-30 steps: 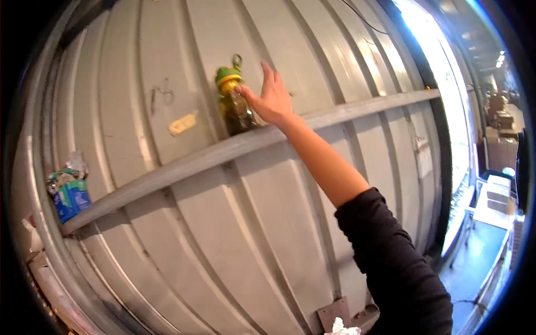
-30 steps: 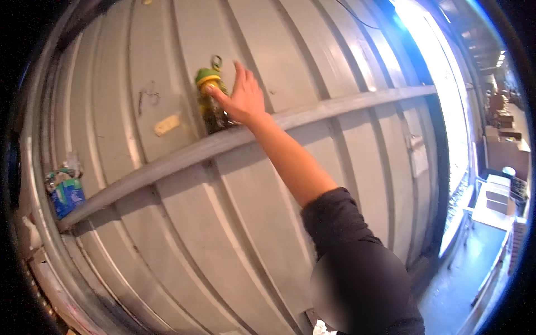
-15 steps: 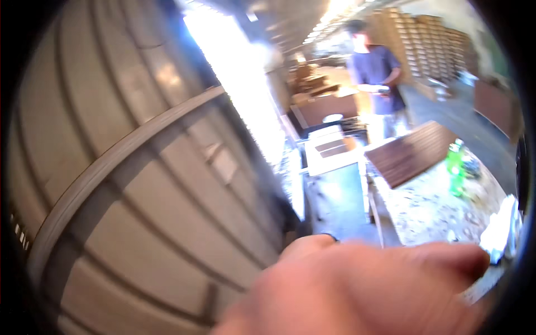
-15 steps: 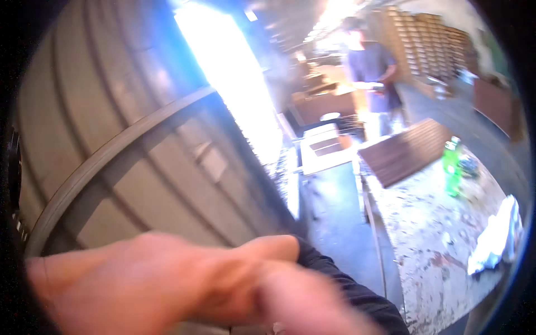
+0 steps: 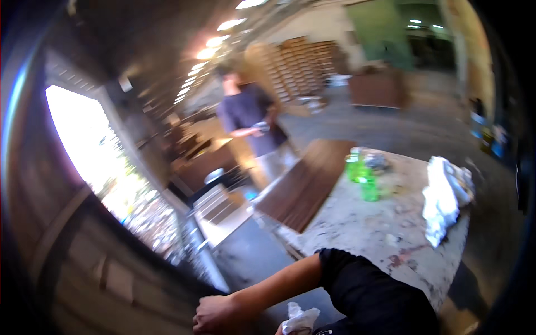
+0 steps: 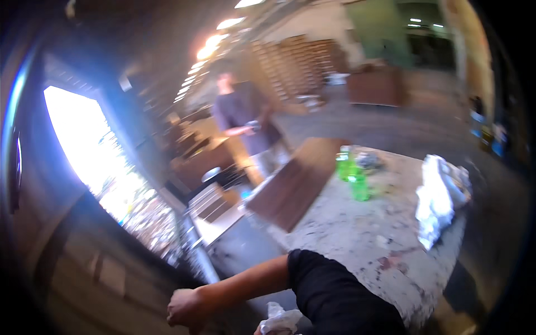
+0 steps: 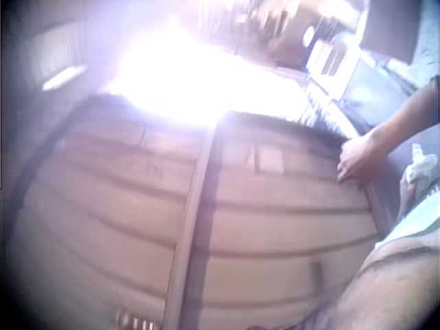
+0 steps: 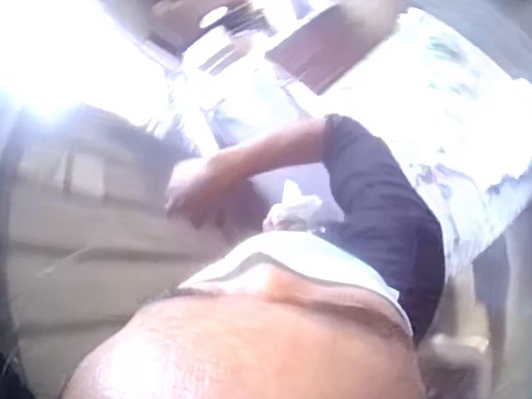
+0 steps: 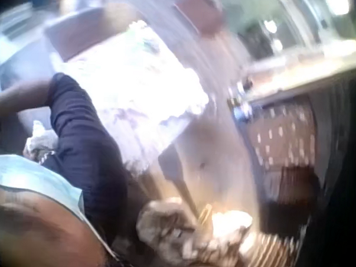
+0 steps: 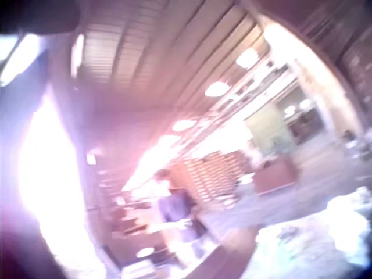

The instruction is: The person wipes the surface of a wooden panel with a cloth, then pours liquid from a green plastic bottle onto another wooden panel on a table and continues to wipe it down.

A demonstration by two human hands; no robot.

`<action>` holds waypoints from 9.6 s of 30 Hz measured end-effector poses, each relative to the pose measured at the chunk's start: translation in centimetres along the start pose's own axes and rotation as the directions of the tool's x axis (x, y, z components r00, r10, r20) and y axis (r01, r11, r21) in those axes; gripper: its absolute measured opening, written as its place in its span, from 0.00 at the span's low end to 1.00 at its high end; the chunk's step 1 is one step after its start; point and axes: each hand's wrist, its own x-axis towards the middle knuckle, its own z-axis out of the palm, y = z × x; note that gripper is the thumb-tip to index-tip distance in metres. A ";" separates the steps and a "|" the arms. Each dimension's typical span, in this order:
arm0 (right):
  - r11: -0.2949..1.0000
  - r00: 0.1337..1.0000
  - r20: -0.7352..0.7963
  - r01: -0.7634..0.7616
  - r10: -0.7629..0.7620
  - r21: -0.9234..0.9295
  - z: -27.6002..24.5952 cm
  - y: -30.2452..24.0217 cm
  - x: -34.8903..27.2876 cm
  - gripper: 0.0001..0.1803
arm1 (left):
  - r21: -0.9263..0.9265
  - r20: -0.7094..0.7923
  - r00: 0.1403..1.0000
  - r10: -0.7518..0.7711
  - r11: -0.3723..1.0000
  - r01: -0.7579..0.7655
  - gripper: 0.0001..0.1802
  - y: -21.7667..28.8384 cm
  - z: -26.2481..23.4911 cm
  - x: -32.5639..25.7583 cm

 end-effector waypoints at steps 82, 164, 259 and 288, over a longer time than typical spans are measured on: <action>-0.218 -0.468 -0.875 -0.873 0.124 0.436 2.7 10.9 -54.8 0.42 | 0.201 0.820 0.459 0.342 0.580 -0.790 0.22 -21.1 13.5 36.6; -0.622 -0.870 -0.372 -0.101 -0.323 0.777 25.9 25.5 -32.2 0.46 | 0.474 0.782 0.622 -0.043 0.689 -0.548 0.26 -19.6 1.2 66.0; 0.608 -0.896 -0.164 0.136 0.412 0.782 11.3 20.1 -30.0 0.24 | -0.200 0.924 0.334 -0.188 0.507 0.839 0.32 -6.9 8.1 39.1; -0.634 -0.788 -0.525 -0.591 0.321 0.499 22.9 19.4 -31.4 0.41 | 0.470 0.732 0.680 0.045 0.689 -0.551 0.47 -18.9 15.2 38.8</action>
